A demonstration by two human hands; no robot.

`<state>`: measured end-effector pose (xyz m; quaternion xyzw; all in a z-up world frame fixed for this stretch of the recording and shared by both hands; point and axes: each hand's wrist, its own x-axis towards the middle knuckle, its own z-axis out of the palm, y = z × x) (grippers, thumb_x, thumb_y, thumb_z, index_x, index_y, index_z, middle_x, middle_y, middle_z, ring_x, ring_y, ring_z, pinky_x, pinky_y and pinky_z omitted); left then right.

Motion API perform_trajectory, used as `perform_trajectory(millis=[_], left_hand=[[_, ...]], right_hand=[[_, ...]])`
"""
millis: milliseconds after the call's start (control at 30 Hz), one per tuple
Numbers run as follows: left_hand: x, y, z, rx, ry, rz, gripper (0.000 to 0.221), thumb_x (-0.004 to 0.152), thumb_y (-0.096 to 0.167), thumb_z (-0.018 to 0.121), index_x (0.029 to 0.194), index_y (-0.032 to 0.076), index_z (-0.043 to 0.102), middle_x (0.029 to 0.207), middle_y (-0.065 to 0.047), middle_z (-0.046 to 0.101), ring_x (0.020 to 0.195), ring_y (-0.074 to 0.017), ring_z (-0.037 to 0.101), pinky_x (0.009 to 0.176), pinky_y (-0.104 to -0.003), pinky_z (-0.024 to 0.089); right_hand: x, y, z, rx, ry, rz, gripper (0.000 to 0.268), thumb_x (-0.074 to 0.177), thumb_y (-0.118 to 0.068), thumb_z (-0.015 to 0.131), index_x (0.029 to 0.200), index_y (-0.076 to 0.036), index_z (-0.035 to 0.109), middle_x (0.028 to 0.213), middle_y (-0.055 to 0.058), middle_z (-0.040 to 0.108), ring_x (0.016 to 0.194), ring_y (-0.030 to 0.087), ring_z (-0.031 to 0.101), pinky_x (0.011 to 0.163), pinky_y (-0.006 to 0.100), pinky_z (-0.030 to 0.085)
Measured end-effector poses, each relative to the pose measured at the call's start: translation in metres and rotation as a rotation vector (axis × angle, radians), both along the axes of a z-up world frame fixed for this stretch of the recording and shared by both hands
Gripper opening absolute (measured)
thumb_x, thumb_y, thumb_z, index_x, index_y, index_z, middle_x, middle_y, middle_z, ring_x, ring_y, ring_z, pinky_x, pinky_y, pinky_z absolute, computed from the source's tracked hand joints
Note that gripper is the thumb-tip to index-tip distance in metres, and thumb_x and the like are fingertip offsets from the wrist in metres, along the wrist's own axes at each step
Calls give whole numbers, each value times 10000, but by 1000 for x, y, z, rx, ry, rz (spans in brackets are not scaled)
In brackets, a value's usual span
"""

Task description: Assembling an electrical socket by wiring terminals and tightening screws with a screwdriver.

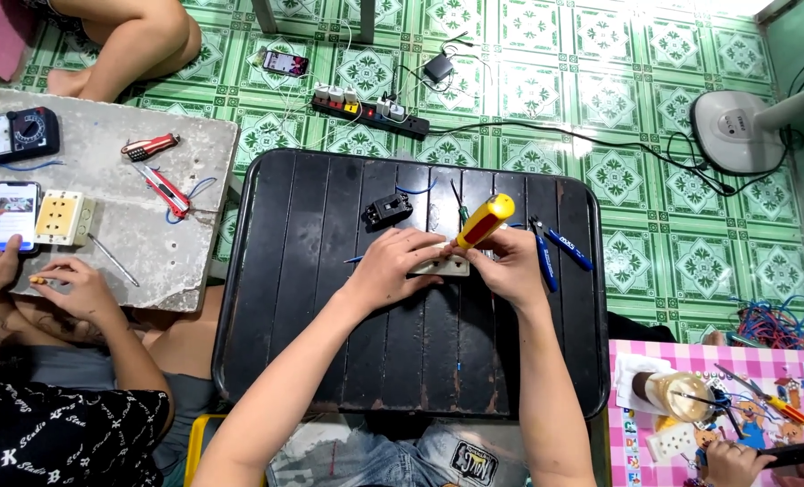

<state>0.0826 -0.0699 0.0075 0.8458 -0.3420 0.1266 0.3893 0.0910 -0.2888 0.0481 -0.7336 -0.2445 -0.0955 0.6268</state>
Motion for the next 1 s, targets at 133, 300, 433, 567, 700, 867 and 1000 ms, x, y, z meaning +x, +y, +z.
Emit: perform_trajectory(millis=[133,300,433,567,700,867,1000], left_hand=[[0,0,1,12,18,-1,315,834,327,827,1081,169,710,1205,5,717,1108,-218,675,915,-379,515],[0,0,2,11,6,-2,309,820,300,838,1061,153,710,1206,4,717,1105,-221,678,913,-377,518],[0,0,3,-6,3,-1,301,827,310,830,1057,156,710,1204,1,718,1102,-222,679,911,-380,519],[1,0,1,-15,0,-1,315,834,331,829,1065,154,708,1208,-9,718,1104,-231,680,909,-389,522],[0,1,2,-9,25,3,311,844,326,823,1083,158,717,1217,0,720,1110,-225,678,915,-383,516],[-1,1,2,-14,38,0,318,846,327,823,1094,154,723,1222,-9,722,1114,-231,679,922,-390,513],[1,1,-1,-23,33,-17,324,851,346,813,1089,150,713,1244,0,712,1118,-241,676,912,-399,518]], right_hand=[[0,0,-1,-11,30,-1,155,811,89,812,950,31,776,756,154,747,733,233,748,679,409,617],[3,3,-17,24,38,-19,270,809,100,812,1058,33,732,806,173,764,761,266,764,716,450,622],[8,-6,-40,95,-3,-9,441,783,5,876,1160,-2,648,899,160,774,816,304,780,740,479,638],[6,-5,-49,87,-18,-39,396,810,4,846,1158,-16,659,918,164,764,837,338,775,746,490,633],[6,-10,-52,78,-17,-51,400,798,13,857,1154,2,675,948,171,753,875,348,770,786,498,625],[6,-12,-30,59,10,31,261,862,5,779,1115,36,722,887,195,747,837,369,770,745,492,623],[0,7,-12,67,-29,86,221,925,28,685,1137,22,748,924,182,748,892,299,748,782,480,604]])
